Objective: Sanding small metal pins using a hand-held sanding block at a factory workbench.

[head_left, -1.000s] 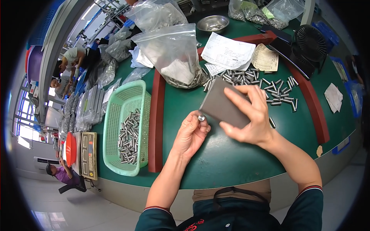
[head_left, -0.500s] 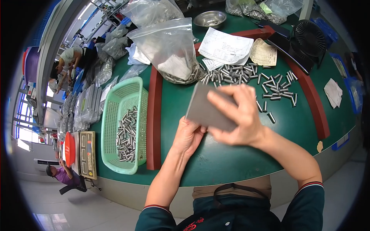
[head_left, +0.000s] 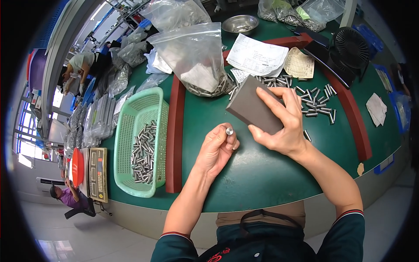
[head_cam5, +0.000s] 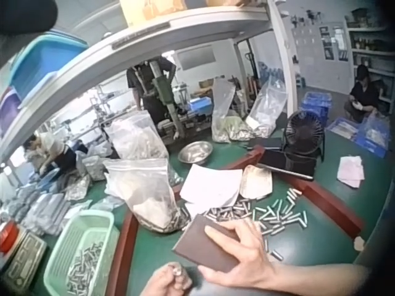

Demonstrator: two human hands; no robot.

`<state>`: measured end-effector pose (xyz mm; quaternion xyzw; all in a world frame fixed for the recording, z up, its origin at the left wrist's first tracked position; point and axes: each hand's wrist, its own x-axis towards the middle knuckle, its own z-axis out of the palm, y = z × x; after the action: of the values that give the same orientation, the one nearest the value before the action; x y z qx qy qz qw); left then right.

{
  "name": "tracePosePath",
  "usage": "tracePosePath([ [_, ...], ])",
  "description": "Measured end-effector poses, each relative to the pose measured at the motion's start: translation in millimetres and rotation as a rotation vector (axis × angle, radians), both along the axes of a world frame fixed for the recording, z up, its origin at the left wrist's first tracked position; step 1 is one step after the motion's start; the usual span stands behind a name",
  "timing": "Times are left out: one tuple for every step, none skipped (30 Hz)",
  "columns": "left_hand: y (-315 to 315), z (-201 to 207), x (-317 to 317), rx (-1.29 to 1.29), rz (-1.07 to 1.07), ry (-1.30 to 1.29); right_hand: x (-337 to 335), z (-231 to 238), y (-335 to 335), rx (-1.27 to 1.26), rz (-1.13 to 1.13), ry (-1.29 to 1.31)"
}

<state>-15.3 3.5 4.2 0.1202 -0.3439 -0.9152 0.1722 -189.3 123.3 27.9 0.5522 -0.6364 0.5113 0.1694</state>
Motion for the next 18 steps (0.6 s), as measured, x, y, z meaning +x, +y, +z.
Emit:
tracePosePath([
  [-1.4, -4.7, 1.3, 0.0, -0.003, 0.0, 2.4, 1.4, 1.0, -0.001, 0.003, 0.023],
  [-2.4, -10.0, 3.4, 0.025, -0.015, 0.032, 6.9, 3.3, 1.2, -0.025, 0.026, 0.05],
  [-1.7, -12.9, 5.5, 0.05, -0.026, 0.065, 15.5, 2.4, 2.0, -0.068, 0.07, 0.099],
  [6.4, -8.7, 6.1, 0.037, 0.075, -0.132, 25.0, 0.6, 5.5, -0.055, 0.153, 0.121],
  [13.5, 1.1, 12.3, 0.014, 0.191, -0.333, 38.1, 2.0, 7.6, -0.034, 0.235, 0.172],
  [-1.5, -25.4, 19.5, -0.167, 0.001, 0.004, 45.1, 2.3, 7.5, -0.041, 0.293, 0.214],
  [6.4, -15.9, 17.9, 0.064, 0.06, -0.108, 39.8, 3.7, 6.7, -0.053, 0.24, 0.214],
  [5.3, -14.5, 13.6, 0.023, 0.005, -0.036, 28.6, 5.6, 1.6, -0.066, 0.178, 0.157],
  [2.3, -12.6, 7.2, -0.018, -0.049, 0.037, 17.3, -0.4, -6.0, -0.095, 0.051, 0.107],
  [5.7, 5.2, -1.5, -0.1, -0.024, -0.066, 2.6, 1.1, -10.3, -0.098, -0.042, 0.102],
  [5.8, 1.2, -1.4, -0.079, -0.026, -0.056, -3.4, 3.4, -6.2, -0.095, -0.046, 0.138],
  [7.1, -3.1, -0.2, -0.058, -0.027, -0.045, 5.7, 3.7, 0.2, -0.112, 0.011, 0.148],
  [19.1, 3.9, -8.7, -0.133, 0.191, -0.285, 17.0, 2.9, 4.8, -0.104, 0.101, 0.16],
  [29.3, 22.3, -4.0, 0.025, 0.205, -0.345, 34.7, 6.0, 7.3, -0.082, 0.206, 0.156],
  [2.5, -10.7, 11.0, 0.021, -0.084, -0.041, 44.1, 4.8, 6.3, -0.092, 0.238, 0.204],
  [27.7, 12.6, -1.2, 0.055, 0.213, -0.316, 34.2, 5.5, 5.9, -0.066, 0.215, 0.188],
  [17.5, 1.9, 0.0, -0.138, 0.213, -0.212, 24.8, 8.7, -0.3, -0.065, 0.143, 0.123],
  [-4.2, -16.4, 10.1, -0.029, -0.097, 0.142, 11.6, 2.6, -8.9, -0.091, 0.023, 0.1],
])
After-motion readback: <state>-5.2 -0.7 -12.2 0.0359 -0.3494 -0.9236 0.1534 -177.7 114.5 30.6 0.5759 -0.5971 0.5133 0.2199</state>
